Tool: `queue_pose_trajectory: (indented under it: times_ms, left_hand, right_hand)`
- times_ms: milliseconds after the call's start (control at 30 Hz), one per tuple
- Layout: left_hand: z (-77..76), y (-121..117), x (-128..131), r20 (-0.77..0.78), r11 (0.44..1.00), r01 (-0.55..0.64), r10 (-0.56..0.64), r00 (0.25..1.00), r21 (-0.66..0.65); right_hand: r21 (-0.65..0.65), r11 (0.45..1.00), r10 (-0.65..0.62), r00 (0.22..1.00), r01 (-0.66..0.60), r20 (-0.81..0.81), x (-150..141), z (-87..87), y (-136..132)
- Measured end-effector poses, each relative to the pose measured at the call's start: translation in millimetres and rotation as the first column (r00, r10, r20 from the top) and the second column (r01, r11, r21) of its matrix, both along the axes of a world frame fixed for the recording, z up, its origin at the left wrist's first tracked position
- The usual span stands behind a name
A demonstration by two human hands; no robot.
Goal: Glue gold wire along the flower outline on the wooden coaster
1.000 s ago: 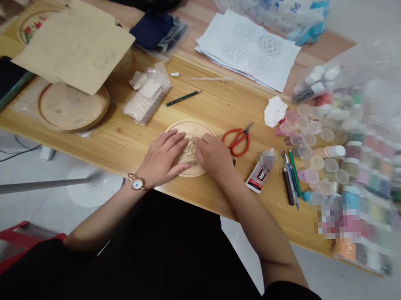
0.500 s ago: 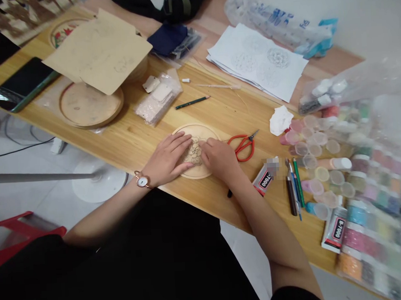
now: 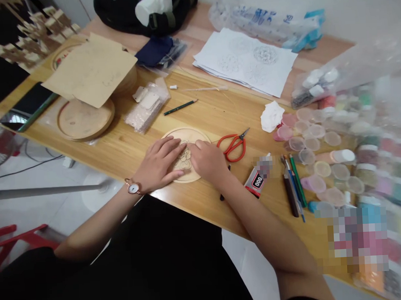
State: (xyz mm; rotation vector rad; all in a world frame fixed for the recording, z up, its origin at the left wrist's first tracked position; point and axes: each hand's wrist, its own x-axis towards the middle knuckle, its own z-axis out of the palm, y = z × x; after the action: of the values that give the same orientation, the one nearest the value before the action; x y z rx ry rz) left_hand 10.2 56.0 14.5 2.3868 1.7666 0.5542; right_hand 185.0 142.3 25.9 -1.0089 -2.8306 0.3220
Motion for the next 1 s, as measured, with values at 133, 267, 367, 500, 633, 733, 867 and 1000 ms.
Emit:
queue_pose_trajectory:
  times_ms: [133,267,367,500,633,733,867,1000]
  left_hand:
    - [1.1,0.3,0.8,-0.022,1.000,-0.010,0.010,1.000,-0.003]
    - [2.5,0.2,0.4,-0.031,1.000,-0.002,0.002,1.000,-0.003]
    - [3.1,0.1,-0.6,-0.064,1.000,0.012,-0.012,0.998,0.006]
    - [1.5,0.2,-2.0,-0.091,1.000,0.009,-0.007,0.996,0.018]
    - [-1.7,0.6,-3.2,-0.101,0.998,0.030,-0.024,0.995,0.062]
    - [-3.8,0.6,-4.1,-0.121,0.996,0.043,-0.032,0.992,0.084]
    - [-5.7,0.4,-5.2,-0.139,0.991,0.054,-0.037,0.990,0.121]
    - [-6.6,0.9,-5.9,-0.170,0.986,0.070,-0.044,0.985,0.149]
  right_hand:
    - [-0.054,0.998,-0.016,1.000,0.016,0.000,-1.0,1.1,-0.7]
    - [-0.091,0.995,-0.029,1.000,0.028,-0.009,-1.8,5.0,-0.9]
    - [-0.108,0.994,-0.028,0.999,0.026,-0.021,-2.5,7.9,-0.9]
    - [-0.117,0.993,-0.025,0.999,0.021,-0.032,-3.7,8.0,-0.6]
    - [-0.123,0.992,-0.028,0.999,0.023,-0.041,-4.5,5.9,-0.8]
    - [-0.128,0.992,-0.027,0.998,0.021,-0.050,-4.6,5.0,-1.2]
    - [-0.127,0.992,-0.025,0.998,0.017,-0.065,-4.2,3.9,-1.2]
    - [-0.126,0.992,-0.019,0.997,0.009,-0.077,-3.7,2.8,-0.8]
